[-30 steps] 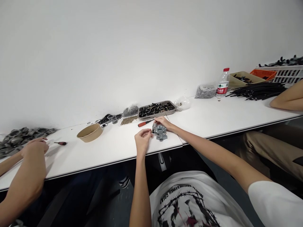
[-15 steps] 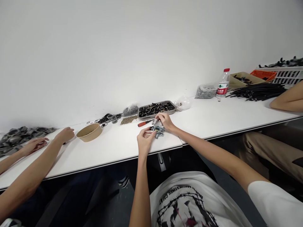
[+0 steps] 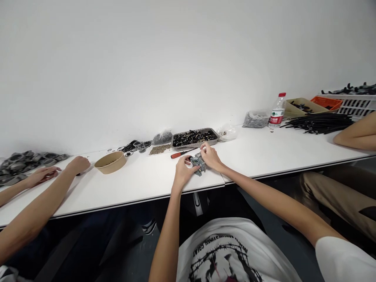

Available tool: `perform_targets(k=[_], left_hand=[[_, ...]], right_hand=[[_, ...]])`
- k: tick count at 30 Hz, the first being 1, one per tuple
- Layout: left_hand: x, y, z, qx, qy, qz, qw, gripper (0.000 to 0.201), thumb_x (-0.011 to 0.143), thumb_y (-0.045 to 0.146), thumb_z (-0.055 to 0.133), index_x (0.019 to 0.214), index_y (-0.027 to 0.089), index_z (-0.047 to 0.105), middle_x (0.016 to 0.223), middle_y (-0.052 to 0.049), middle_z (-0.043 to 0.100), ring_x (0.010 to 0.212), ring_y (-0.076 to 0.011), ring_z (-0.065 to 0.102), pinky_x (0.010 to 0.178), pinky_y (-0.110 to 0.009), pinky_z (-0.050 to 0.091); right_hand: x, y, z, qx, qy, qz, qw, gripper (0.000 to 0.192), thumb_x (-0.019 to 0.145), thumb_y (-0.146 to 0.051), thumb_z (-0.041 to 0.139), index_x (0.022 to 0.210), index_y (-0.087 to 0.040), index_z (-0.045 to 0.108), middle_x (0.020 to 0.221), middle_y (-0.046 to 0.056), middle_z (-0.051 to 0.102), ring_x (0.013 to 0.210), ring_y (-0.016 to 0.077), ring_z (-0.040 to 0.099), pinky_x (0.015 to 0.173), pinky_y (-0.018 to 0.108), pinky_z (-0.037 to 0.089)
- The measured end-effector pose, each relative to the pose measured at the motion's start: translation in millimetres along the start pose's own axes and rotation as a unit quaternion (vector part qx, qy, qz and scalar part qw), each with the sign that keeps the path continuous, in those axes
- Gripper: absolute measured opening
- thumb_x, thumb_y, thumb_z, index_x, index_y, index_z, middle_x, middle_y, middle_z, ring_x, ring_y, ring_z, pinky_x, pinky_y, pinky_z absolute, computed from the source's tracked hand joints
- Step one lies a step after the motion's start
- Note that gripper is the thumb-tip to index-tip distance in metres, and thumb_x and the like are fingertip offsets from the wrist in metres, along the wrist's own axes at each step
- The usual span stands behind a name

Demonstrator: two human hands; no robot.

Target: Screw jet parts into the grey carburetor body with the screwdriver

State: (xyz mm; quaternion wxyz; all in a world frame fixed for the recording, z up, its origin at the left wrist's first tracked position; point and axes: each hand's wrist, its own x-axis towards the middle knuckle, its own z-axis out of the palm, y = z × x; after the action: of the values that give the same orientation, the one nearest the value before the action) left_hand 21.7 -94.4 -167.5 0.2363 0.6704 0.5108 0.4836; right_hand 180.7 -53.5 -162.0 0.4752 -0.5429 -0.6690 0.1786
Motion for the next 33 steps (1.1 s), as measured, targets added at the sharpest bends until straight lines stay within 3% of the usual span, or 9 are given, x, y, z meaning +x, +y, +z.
perform_targets(k=[5,8,9,12,15,20,26,29,33], left_hand=[[14.2,4.2,-26.2,0.007,-0.147,0.004,0.989,0.061,0.062,0.027,0.084,0.117,0.018,0.059,0.1,-0.008,0.065,0.088,-0.0211,0.062,0.075,-0.035,0.051],[36.1,2.6,-49.3,0.048,-0.242,0.049,0.968,0.073,0.067,0.031,0.08,0.133,0.022,0.051,0.109,-0.009,0.065,0.097,-0.0222,0.062,0.078,-0.034,0.053],[46.1,1.1,-55.6,0.081,-0.252,0.064,0.962,0.068,0.072,0.032,0.076,0.134,0.023,0.05,0.111,-0.009,0.065,0.098,-0.022,0.062,0.079,-0.034,0.053],[76.8,-7.4,-64.8,0.227,-0.214,0.071,0.948,0.028,0.083,0.028,0.063,0.109,0.017,0.065,0.106,-0.01,0.067,0.094,-0.022,0.063,0.083,-0.034,0.051],[96.3,-22.4,-61.2,0.282,-0.185,0.06,0.94,0.004,0.076,0.019,0.067,0.078,0.016,0.065,0.092,-0.012,0.066,0.093,-0.027,0.061,0.085,-0.038,0.048],[102.9,-50.0,-52.2,0.294,-0.129,0.056,0.946,0.015,0.068,0.018,0.074,0.076,0.017,0.062,0.103,-0.014,0.062,0.108,-0.0322,0.055,0.094,-0.041,0.044],[113.3,-62.5,-54.2,0.187,-0.106,0.029,0.976,0.03,0.056,0.03,0.086,0.056,0.019,0.057,0.09,-0.012,0.062,0.105,-0.0328,0.055,0.091,-0.04,0.046],[120.6,-60.3,-63.8,0.081,-0.12,0.008,0.99,0.033,0.047,0.03,0.09,0.054,0.018,0.061,0.074,-0.007,0.063,0.083,-0.0258,0.059,0.075,-0.035,0.049],[128.7,-57.0,-84.4,-0.122,-0.105,-0.028,0.987,0.028,0.061,0.034,0.086,0.072,0.014,0.069,0.067,-0.008,0.065,0.057,-0.0171,0.057,0.052,-0.03,0.046]], right_hand=[[-3.0,2.6,-15.3,-0.052,-0.048,-0.004,0.997,0.015,0.091,-0.029,0.042,0.098,-0.022,0.054,0.077,0.001,0.065,0.068,0.0186,0.058,0.061,0.027,0.035],[6.9,1.6,-27.4,-0.087,-0.096,-0.017,0.991,0.022,0.096,-0.036,0.042,0.093,-0.021,0.057,0.075,0.001,0.066,0.067,0.0177,0.058,0.062,0.026,0.035],[12.5,2.3,-31.3,-0.104,-0.1,-0.022,0.989,0.025,0.097,-0.038,0.041,0.092,-0.02,0.058,0.074,0.002,0.066,0.067,0.0174,0.058,0.062,0.026,0.035],[31.9,11.3,-40.0,-0.135,-0.072,-0.029,0.988,0.027,0.098,-0.035,0.041,0.085,-0.018,0.058,0.076,0.004,0.066,0.068,0.0166,0.058,0.062,0.026,0.033],[46.2,30.3,-42.6,-0.133,-0.04,-0.008,0.99,0.026,0.099,-0.028,0.039,0.083,-0.017,0.057,0.076,0.005,0.066,0.068,0.0163,0.057,0.063,0.027,0.032],[50.1,63.3,-39.1,-0.105,-0.029,0.015,0.994,0.029,0.097,-0.02,0.035,0.081,-0.016,0.059,0.077,0.005,0.067,0.07,0.0152,0.06,0.066,0.026,0.037],[52.3,75.9,-35.2,-0.071,-0.036,0.017,0.997,0.028,0.094,-0.02,0.039,0.078,-0.016,0.061,0.073,0.003,0.067,0.068,0.0145,0.061,0.069,0.026,0.04],[53.3,77.1,-34.7,-0.06,-0.041,0.015,0.997,0.027,0.092,-0.02,0.04,0.077,-0.015,0.062,0.07,0.003,0.067,0.068,0.015,0.061,0.072,0.027,0.04],[53.4,79.8,-34.8,-0.047,-0.049,0.013,0.998,0.028,0.091,-0.022,0.041,0.076,-0.015,0.063,0.069,0.003,0.067,0.068,0.0151,0.061,0.071,0.027,0.04]])
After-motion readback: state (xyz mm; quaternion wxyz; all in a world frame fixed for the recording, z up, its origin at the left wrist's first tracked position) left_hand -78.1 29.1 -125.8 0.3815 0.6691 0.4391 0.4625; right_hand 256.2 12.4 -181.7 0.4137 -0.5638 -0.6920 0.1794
